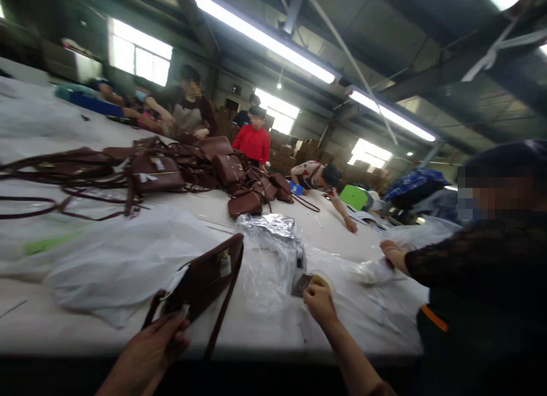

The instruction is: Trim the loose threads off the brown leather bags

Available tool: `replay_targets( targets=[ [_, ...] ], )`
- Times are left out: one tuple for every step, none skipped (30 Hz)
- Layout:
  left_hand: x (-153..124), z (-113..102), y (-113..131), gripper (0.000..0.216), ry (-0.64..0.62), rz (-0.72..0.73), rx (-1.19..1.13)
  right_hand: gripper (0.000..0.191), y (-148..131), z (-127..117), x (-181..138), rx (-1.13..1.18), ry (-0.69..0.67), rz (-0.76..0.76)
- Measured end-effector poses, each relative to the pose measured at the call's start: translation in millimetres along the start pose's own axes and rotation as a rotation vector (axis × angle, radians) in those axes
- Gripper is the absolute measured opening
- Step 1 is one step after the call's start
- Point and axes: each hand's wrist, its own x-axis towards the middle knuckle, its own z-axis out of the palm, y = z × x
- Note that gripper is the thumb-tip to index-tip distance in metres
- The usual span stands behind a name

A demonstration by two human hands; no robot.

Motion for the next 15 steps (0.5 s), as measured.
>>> replay_targets(
  targets=[
    [-2.7,1.7,0.6,0.024,-0.017,-0.027,-0.054,0.017,-6.7,6.3,-10.0,0.017,-0.049,-0.050],
    [-5.3,3.7,1.1,0.023,-0.031,-0.036,-0.090,0.016,-15.8,14.1,-21.0,0.055,-0.112,-0.116],
    [-7.6,5.5,1.6,0.022,-0.032,-0.027,-0.110,0.018,-27.6,23.1,-32.7,0.115,-0.183,-0.190],
    [-9.6,7.1,1.9,0.022,-0.027,-0.018,-0.118,0.021,-42.0,33.1,-44.9,0.182,-0.265,-0.259],
    [-11.2,8.3,2.0,0.023,-0.023,-0.002,-0.115,0.022,-58.5,43.9,-56.9,0.243,-0.341,-0.318],
    [-12.5,9.0,1.9,0.025,-0.021,0.014,-0.106,0.022,-76.3,55.0,-68.1,0.298,-0.411,-0.370],
    [-13.3,9.1,1.6,0.028,-0.022,0.026,-0.093,0.020,-94.5,66.4,-78.1,0.339,-0.464,-0.420],
    [-13.8,8.7,1.3,0.031,-0.030,0.038,-0.077,0.019,-111.9,77.7,-86.4,0.357,-0.503,-0.466],
    [-14.0,7.9,0.9,0.033,-0.044,0.049,-0.059,0.020,-127.8,88.6,-92.8,0.370,-0.525,-0.492],
    [-13.9,6.8,0.5,0.034,-0.061,0.057,-0.044,0.020,-141.5,98.9,-97.5,0.373,-0.532,-0.512],
    [-13.6,5.4,0.1,0.035,-0.079,0.060,-0.031,0.020,-152.7,108.2,-100.4,0.369,-0.531,-0.525],
    [-13.1,4.0,-0.4,0.035,-0.095,0.062,-0.019,0.019,-161.5,116.2,-102.0,0.360,-0.529,-0.534],
    [-12.5,2.7,-0.9,0.036,-0.108,0.063,-0.008,0.017,-168.2,122.7,-102.5,0.343,-0.527,-0.543],
    [-11.8,1.5,-1.5,0.036,-0.113,0.063,0.000,0.016,-173.0,127.6,-102.2,0.322,-0.528,-0.548],
    [-11.0,0.6,-2.3,0.036,-0.110,0.064,0.008,0.016,-176.4,130.9,-101.3,0.296,-0.533,-0.552]
  ],
)
